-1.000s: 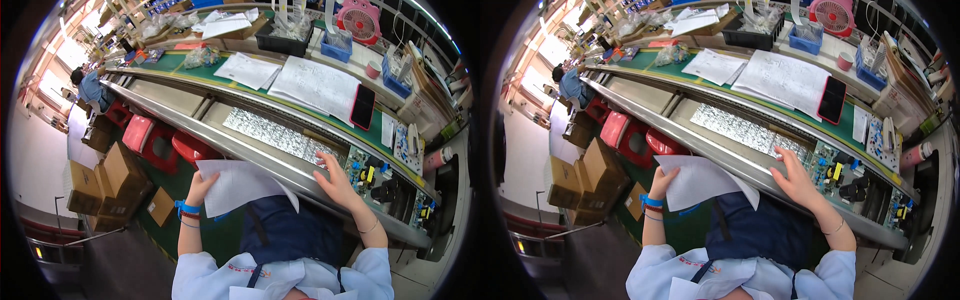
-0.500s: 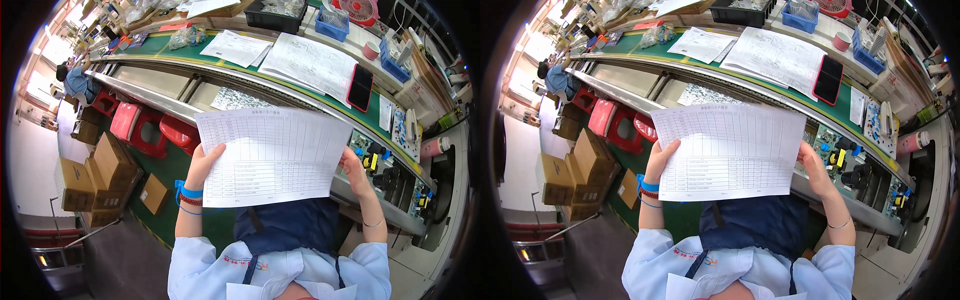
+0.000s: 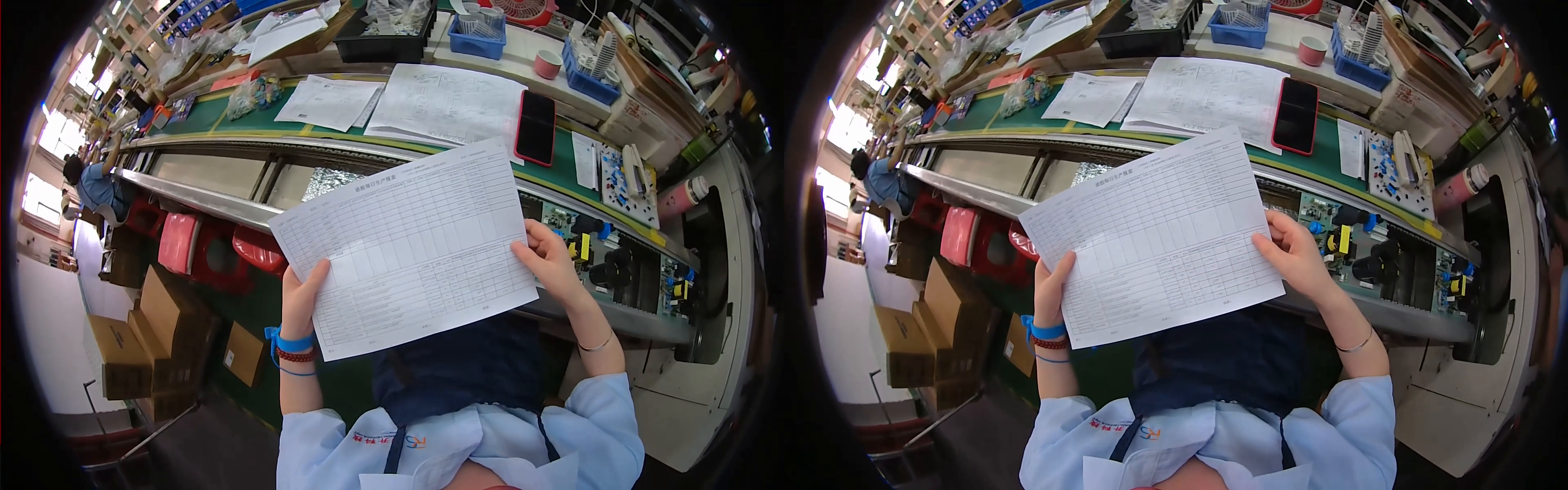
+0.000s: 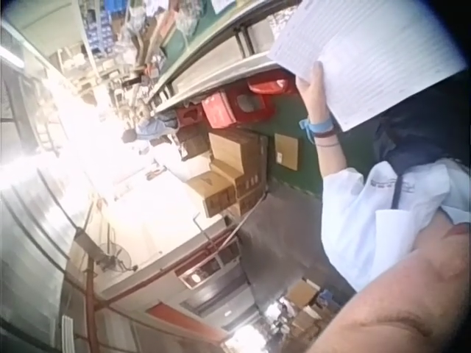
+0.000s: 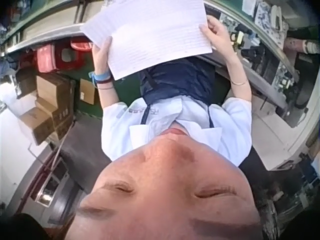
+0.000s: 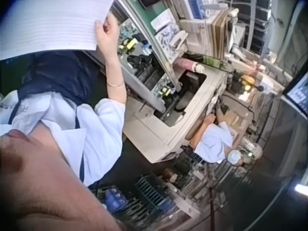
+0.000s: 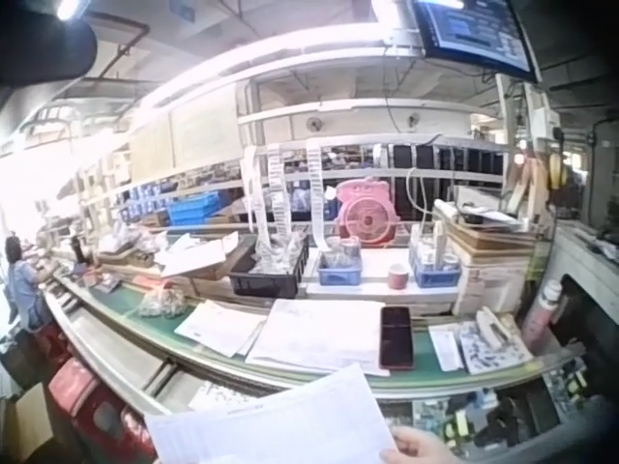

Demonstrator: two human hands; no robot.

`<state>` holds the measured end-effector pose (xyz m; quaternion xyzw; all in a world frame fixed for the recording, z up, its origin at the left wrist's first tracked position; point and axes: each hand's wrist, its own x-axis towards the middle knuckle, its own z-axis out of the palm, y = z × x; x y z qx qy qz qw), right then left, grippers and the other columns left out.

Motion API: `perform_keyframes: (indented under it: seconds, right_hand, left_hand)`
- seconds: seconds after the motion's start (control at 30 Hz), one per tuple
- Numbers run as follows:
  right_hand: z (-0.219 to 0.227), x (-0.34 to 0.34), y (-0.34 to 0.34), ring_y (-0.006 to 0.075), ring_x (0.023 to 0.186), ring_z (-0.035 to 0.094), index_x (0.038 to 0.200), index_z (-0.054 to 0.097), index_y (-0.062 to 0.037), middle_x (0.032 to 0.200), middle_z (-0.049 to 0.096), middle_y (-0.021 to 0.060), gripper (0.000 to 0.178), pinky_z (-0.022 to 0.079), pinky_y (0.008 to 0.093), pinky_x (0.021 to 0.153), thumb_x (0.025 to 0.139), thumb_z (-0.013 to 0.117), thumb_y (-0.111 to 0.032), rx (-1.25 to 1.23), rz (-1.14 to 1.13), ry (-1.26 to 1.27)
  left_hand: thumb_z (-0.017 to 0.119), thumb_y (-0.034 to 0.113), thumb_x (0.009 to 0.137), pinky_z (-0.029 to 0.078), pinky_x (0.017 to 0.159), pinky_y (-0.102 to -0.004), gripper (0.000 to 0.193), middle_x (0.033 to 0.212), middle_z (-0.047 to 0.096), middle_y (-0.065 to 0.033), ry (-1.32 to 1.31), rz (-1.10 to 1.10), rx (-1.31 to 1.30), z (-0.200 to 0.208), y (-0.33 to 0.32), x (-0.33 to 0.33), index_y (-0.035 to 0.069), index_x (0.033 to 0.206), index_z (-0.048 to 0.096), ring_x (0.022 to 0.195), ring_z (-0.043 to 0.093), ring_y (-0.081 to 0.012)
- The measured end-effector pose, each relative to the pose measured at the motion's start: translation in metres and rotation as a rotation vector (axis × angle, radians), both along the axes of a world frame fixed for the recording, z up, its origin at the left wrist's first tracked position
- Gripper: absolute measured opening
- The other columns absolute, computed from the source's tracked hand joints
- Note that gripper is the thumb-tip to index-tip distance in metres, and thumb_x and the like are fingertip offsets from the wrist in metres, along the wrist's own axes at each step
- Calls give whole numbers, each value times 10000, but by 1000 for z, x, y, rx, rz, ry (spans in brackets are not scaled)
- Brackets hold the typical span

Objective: The person assembles electronic components onto a circuit board by hand, then inspects the assembled circuit board while referencing paper documents and a notebook with a pen.

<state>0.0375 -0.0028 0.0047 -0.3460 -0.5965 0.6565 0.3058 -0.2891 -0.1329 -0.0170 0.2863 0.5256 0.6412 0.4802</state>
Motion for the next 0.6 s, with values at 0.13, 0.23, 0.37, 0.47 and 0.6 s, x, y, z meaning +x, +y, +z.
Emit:
perform_keyframes:
  seconds: [0.13,0.23,0.37,0.47,0.6]
  right_hand:
    - [-1,4,-1,95,882,568,1198,424,40,1007,596,83,355,453,231,773,872,503,-78,17,-6,3]
    - [0,7,-2,99,883,568,1193,426,41,1005,598,87,353,455,236,771,872,506,-83,23,-8,-11]
    - [4,12,-6,101,879,570,1180,431,43,999,601,91,342,456,239,768,872,503,-87,21,-13,-11]
    - [4,15,-6,100,876,571,1177,432,43,993,603,90,338,456,236,765,871,500,-82,23,-18,-10]
    - [7,13,-5,97,871,571,1172,437,41,986,605,87,332,455,226,758,868,501,-76,39,-21,-18]
  left_hand:
    - [565,97,841,472,793,-292,343,1078,562,-147,11,-7,12,0,1,3,-59,1130,465,932,571,-186]
    - [567,97,838,473,789,-291,343,1072,564,-149,40,0,4,0,-1,5,-62,1125,467,925,573,-185]
    - [572,99,835,473,786,-289,342,1064,569,-145,47,-8,14,-2,1,6,-67,1117,471,918,574,-181]
    - [573,106,836,472,781,-286,345,1058,573,-142,82,8,25,3,4,11,-70,1115,472,912,574,-181]
    - [576,109,834,472,779,-282,346,1055,575,-142,102,6,27,10,2,12,-69,1113,478,909,573,-177]
